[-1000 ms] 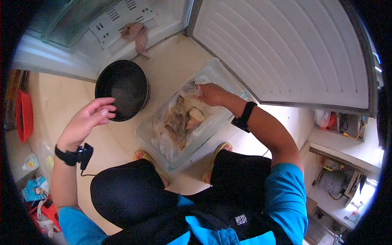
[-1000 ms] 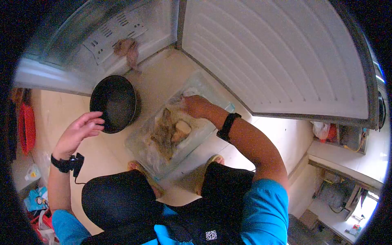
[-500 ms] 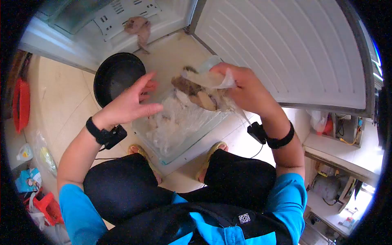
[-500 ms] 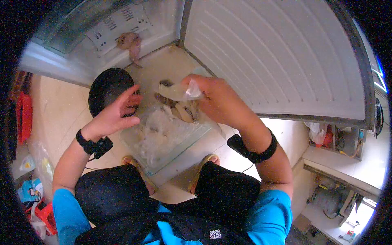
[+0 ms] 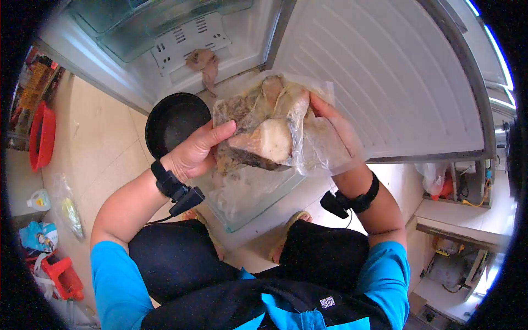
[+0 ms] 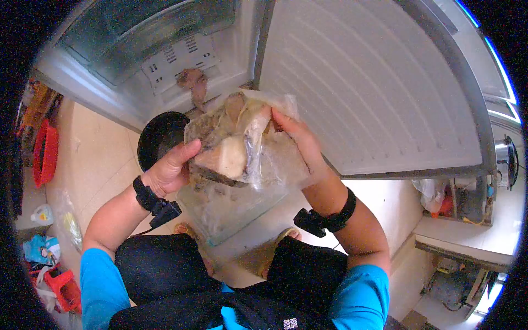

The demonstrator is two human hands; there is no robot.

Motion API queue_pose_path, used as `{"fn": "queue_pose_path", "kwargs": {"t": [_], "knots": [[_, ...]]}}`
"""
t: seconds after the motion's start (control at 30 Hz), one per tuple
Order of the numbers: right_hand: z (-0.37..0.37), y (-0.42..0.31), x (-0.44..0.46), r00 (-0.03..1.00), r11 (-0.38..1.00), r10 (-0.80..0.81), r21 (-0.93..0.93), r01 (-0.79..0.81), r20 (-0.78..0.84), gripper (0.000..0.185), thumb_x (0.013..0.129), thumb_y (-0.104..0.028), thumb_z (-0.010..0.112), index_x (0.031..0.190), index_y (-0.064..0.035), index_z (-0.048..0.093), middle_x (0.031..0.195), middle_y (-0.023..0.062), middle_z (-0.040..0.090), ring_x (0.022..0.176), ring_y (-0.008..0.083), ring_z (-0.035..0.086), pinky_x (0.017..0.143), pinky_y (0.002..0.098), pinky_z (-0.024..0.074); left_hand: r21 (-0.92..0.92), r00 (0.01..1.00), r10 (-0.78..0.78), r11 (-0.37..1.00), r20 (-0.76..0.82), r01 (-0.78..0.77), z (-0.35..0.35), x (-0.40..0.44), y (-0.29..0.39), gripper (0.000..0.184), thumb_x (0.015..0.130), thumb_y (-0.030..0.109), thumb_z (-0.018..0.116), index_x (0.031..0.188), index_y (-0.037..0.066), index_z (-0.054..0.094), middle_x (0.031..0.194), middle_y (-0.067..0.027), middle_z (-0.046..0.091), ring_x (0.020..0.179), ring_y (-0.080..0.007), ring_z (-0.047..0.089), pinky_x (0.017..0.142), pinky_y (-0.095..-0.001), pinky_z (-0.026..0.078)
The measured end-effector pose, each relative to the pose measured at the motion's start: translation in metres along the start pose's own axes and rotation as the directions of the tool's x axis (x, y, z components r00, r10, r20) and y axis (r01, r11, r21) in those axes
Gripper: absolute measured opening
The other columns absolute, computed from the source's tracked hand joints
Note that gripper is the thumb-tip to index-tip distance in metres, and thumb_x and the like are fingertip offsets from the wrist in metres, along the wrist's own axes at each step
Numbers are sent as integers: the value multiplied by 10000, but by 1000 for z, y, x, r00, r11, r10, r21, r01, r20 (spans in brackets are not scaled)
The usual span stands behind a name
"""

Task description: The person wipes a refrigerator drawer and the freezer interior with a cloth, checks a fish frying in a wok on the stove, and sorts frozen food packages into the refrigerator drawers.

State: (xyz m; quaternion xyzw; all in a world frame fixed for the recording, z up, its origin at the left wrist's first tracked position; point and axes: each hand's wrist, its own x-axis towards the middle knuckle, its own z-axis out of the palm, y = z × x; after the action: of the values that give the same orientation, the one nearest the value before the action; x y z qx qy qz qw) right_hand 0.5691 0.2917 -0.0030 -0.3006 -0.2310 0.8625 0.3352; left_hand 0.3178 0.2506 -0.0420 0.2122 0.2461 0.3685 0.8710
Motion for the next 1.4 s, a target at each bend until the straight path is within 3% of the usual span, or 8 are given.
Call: {"fn": "queue_pose_path", "kwargs": {"t": [0.1,0.17,0.27,0.4,0.6,0.67,0.93,1.4], "knots": [[-11,13,-6,986,977,-167,-133,167,11,575,952,-433,459,1367,-40,388,1348,159,479,1219,309,497,1044,442,399,48,994,104,993,-17,-103,5,3,-15,649,863,261,679,1396,107,343,1334,-33,491,1216,-164,478,1045,-352,368],[-11,21,-19,962,938,-118,345,26,247,873,856,-662,438,1447,-50,244,1459,123,348,1327,292,367,1096,418,310,43,990,133,990,-51,-131,7,3,-25,624,868,246,673,1388,116,355,1328,-27,495,1213,-162,480,1039,-346,374],[-25,35,-34,948,987,-119,141,79,296,1111,704,-807,441,1482,-80,124,1519,120,226,1386,302,251,1137,466,204,-9,981,175,984,-78,-177,13,7,-33,585,876,224,665,1373,127,373,1320,-15,500,1212,-157,480,1032,-336,381],[-16,49,-37,960,910,-77,-374,179,270,1021,709,-638,685,1458,-120,222,1449,99,353,1337,291,349,1071,465,338,82,965,237,970,-115,-229,31,6,-27,592,876,239,670,1373,122,369,1321,-4,494,1230,-148,459,1036,-332,376],[-12,43,-27,990,954,-141,-269,131,-20,653,866,-386,600,1384,-90,335,1336,106,484,1195,277,516,956,467,470,491,985,169,857,22,-158,20,-6,-10,663,914,317,608,1432,97,258,1370,-33,433,1253,-172,418,1058,-350,332],[-22,33,-26,990,994,-98,-50,93,-103,576,893,-390,522,1364,-94,377,1295,113,525,1160,282,545,929,470,493,684,985,-19,717,-173,134,21,-21,21,728,902,426,593,1431,64,248,1286,-39,478,1189,-182,452,1004,-347,377],[-1,-2,-30,950,972,-233,-12,235,-206,540,907,-429,495,1308,-72,437,1264,136,536,1167,295,523,913,507,477,287,678,660,751,-325,-594,-1,-23,200,349,894,310,568,1131,68,486,1037,-120,626,965,-234,615,853,-383,503],[69,-30,-61,889,920,-390,-56,389,-240,491,909,-425,471,1227,-51,484,1209,157,567,1102,319,573,866,522,516,40,591,776,612,-219,-790,38,-16,179,469,863,480,618,1034,56,515,1150,-99,563,1119,-210,515,955,-356,451]]}}
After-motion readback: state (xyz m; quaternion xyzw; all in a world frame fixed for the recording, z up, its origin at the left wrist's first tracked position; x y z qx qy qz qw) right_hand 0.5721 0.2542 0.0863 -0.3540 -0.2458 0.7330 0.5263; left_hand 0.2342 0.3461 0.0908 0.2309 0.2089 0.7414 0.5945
